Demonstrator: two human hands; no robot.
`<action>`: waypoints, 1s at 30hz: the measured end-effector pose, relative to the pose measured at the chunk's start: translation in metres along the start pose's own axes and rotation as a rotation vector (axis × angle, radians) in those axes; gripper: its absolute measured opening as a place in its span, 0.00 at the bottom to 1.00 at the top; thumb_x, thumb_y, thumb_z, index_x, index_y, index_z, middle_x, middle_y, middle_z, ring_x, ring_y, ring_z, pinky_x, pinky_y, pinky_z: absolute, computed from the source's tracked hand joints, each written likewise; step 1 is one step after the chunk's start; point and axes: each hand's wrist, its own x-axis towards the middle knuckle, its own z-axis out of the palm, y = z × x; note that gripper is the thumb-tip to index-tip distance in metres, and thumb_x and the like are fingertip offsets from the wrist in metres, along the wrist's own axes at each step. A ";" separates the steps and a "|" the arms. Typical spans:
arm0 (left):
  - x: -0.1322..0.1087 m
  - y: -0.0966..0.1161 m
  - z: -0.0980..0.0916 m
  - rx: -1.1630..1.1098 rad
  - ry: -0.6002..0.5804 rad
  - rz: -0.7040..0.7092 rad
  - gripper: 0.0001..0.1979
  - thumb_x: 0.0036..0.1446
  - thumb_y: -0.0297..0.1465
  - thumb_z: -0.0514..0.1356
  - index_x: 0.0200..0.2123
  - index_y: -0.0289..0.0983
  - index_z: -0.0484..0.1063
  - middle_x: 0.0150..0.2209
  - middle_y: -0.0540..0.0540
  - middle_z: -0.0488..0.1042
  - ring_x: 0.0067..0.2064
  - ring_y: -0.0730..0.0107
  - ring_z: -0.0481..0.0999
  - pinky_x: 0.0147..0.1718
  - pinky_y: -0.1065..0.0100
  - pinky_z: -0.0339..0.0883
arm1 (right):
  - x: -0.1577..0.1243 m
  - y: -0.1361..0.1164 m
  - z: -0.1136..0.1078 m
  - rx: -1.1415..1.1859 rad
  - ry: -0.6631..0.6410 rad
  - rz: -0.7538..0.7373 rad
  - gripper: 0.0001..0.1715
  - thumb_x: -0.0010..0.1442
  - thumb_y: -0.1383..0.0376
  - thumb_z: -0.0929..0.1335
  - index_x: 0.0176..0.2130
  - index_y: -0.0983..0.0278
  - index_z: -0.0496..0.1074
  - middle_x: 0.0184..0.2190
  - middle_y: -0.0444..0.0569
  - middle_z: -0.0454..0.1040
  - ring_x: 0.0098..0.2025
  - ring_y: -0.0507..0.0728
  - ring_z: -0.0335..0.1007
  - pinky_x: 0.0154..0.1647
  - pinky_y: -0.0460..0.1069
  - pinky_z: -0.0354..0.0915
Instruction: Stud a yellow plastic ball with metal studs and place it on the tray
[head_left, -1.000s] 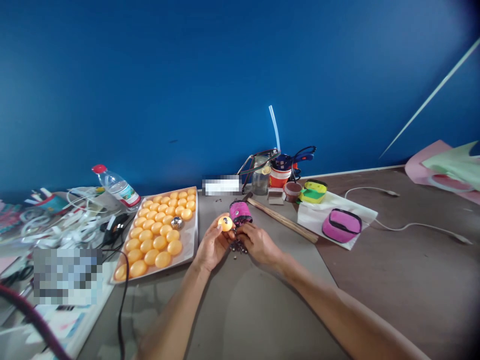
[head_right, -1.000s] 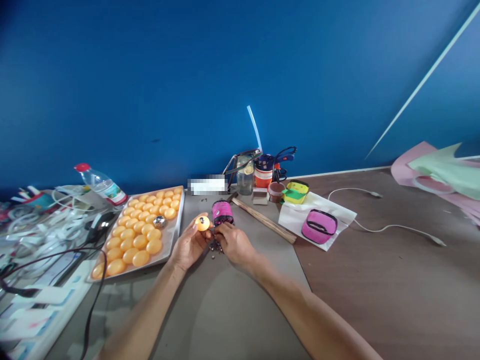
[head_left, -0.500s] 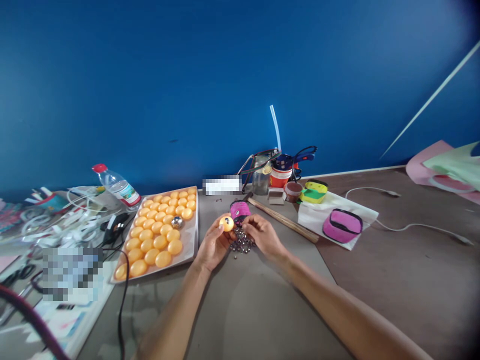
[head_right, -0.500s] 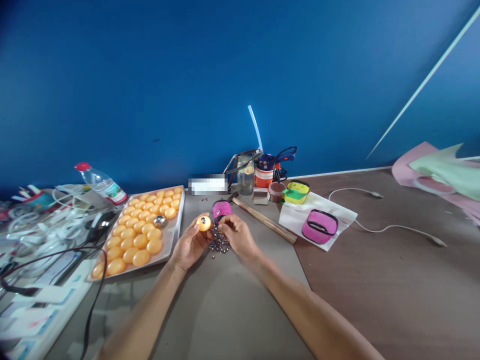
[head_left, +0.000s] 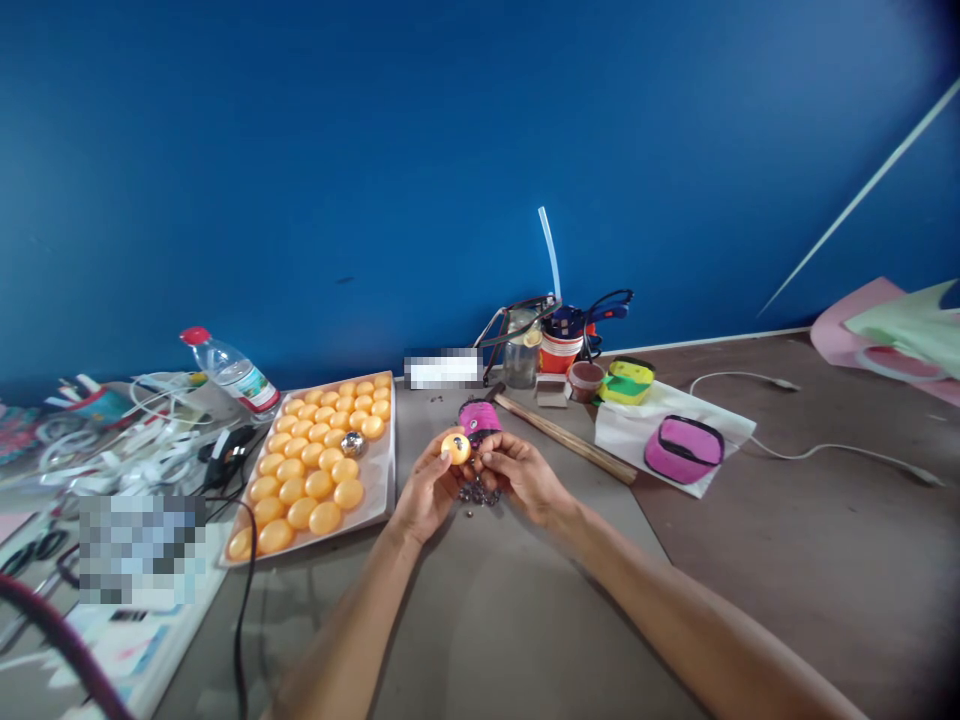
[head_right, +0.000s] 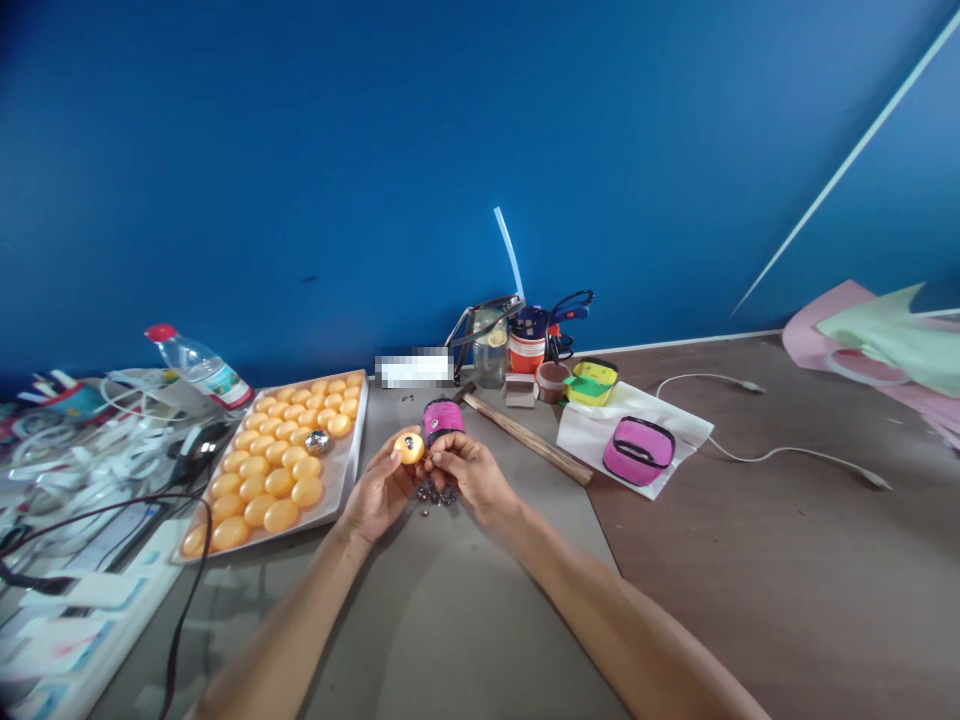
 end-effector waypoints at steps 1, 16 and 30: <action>0.000 0.000 0.000 -0.002 0.004 0.000 0.17 0.50 0.31 0.62 0.45 0.38 0.70 0.35 0.47 0.73 0.30 0.74 0.72 0.33 0.71 0.64 | 0.000 0.000 0.000 -0.007 -0.001 -0.004 0.13 0.45 0.61 0.73 0.25 0.65 0.66 0.19 0.41 0.70 0.17 0.45 0.57 0.19 0.43 0.51; -0.001 -0.006 0.002 0.087 0.029 0.055 0.18 0.49 0.32 0.64 0.45 0.39 0.71 0.35 0.49 0.73 0.29 0.77 0.70 0.33 0.71 0.63 | 0.000 0.007 0.000 0.009 -0.045 -0.018 0.12 0.46 0.61 0.72 0.27 0.65 0.68 0.22 0.43 0.70 0.26 0.49 0.63 0.29 0.45 0.57; -0.001 -0.010 0.002 0.126 0.060 0.095 0.20 0.47 0.32 0.65 0.46 0.38 0.71 0.35 0.48 0.72 0.28 0.76 0.69 0.34 0.70 0.64 | 0.000 0.005 0.000 0.018 -0.031 0.007 0.11 0.45 0.61 0.72 0.25 0.65 0.68 0.21 0.43 0.68 0.24 0.49 0.60 0.27 0.45 0.54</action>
